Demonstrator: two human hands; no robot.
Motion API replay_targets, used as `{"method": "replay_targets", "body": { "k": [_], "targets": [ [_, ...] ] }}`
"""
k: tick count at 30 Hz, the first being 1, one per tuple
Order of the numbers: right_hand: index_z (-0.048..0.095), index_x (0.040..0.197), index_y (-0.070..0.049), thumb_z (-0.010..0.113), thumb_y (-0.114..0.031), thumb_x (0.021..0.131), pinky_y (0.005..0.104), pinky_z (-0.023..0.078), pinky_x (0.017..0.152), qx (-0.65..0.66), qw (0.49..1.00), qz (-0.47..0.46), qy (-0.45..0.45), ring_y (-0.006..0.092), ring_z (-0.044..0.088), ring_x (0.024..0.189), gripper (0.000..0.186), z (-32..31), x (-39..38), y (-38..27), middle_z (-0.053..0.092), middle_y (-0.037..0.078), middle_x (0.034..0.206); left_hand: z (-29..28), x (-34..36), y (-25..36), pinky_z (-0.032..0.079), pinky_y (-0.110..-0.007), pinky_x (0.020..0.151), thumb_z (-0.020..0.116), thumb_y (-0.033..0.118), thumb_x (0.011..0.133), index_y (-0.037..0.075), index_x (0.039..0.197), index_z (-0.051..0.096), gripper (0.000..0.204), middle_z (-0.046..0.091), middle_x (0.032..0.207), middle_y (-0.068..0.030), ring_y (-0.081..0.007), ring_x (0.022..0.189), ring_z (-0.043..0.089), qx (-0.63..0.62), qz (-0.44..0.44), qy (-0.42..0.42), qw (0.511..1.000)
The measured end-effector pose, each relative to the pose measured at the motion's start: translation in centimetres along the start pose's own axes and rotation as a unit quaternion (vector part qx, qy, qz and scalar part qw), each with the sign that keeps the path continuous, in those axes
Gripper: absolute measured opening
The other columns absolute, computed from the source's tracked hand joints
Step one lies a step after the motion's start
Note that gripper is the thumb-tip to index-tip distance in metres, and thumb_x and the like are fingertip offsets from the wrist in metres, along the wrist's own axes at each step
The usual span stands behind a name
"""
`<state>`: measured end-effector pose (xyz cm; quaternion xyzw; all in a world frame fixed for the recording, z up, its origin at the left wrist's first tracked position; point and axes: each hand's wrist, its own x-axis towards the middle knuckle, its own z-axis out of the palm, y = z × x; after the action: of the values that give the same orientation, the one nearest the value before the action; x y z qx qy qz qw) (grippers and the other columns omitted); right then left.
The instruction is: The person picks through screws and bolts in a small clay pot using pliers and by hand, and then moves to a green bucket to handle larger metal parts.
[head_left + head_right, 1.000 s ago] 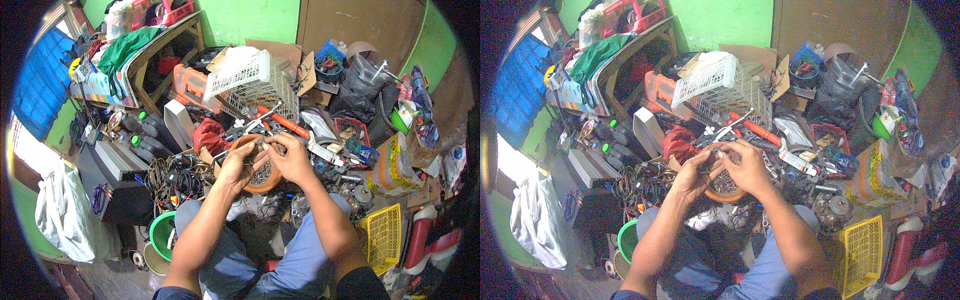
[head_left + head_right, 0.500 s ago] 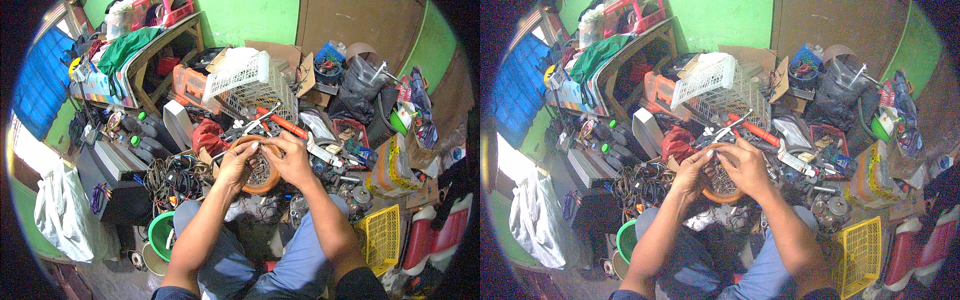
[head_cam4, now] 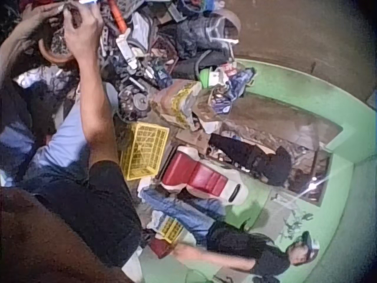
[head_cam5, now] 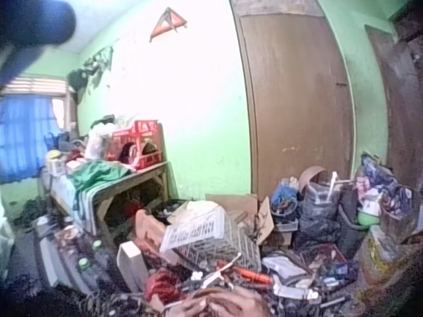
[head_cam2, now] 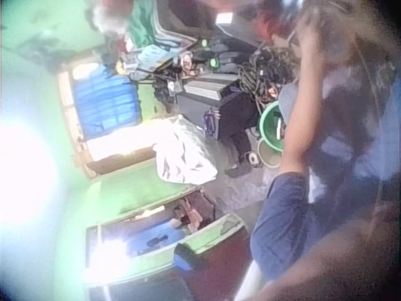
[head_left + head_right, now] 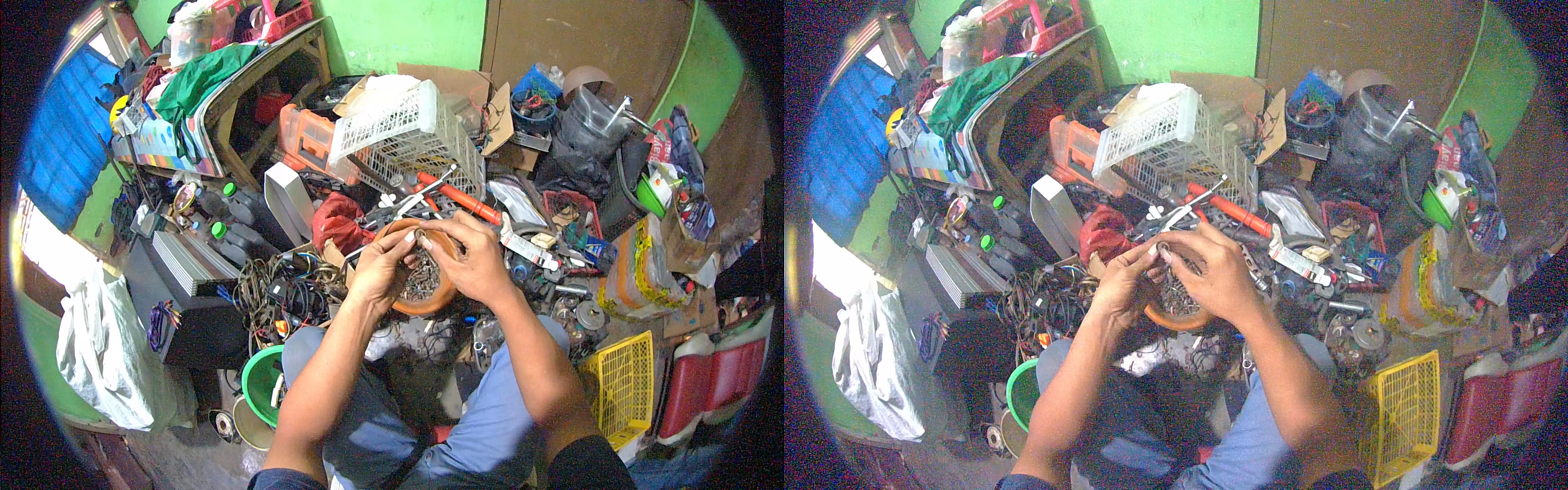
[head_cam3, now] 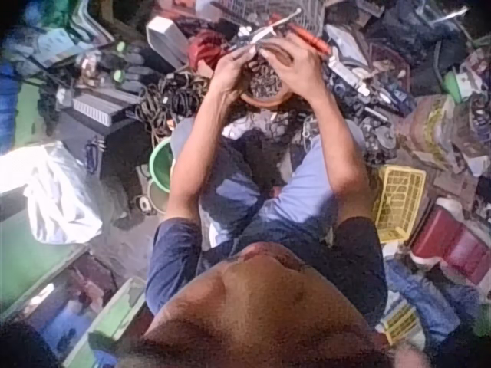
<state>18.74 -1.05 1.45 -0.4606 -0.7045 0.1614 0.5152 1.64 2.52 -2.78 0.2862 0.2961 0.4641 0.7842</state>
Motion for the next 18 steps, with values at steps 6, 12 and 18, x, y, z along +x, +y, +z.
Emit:
{"method": "replay_targets", "body": {
  "k": [6,12,18],
  "targets": [
    [0.071,0.105,0.0,0.076,-0.01,0.086,0.0348,0.05,0.07,0.004,1.0,0.029,-0.006,0.0239,0.064,0.077,0.021,0.3,0.0,0.8,0.065,0.012,0.091,0.2,-0.1,-0.1,0.049,-0.022,0.065,0.064,0.013,0.1,-0.001,0.118,0.065,0.024,0.067,0.093,-0.0027,-0.0084,0.072,0.057,0.027,-0.015,0.02,0.999],
    [0.07,0.105,-0.002,0.073,-0.013,0.087,0.0431,0.054,0.082,-0.045,0.991,0.129,-0.01,0.0349,0.07,0.093,0.022,0.7,0.4,2.2,0.069,0.018,0.099,-0.9,0.5,0.5,0.055,-0.035,0.087,0.039,0.014,0.107,0.001,0.136,0.051,0.034,0.067,0.113,-0.0171,-0.023,0.097,0.065,-0.096,-0.009,0.031,0.995],
    [0.07,0.105,-0.001,0.07,-0.014,0.089,0.0441,0.054,0.083,-0.056,0.994,0.089,0.024,0.0377,0.069,0.093,0.02,1.9,0.5,3.8,0.069,0.019,0.1,0.2,0.1,1.0,0.046,-0.045,0.113,0.04,0.0,0.1,0.002,0.154,0.026,0.057,0.043,0.149,-0.0271,-0.038,0.138,0.047,-0.156,0.033,-0.005,0.987]
  ]
}}
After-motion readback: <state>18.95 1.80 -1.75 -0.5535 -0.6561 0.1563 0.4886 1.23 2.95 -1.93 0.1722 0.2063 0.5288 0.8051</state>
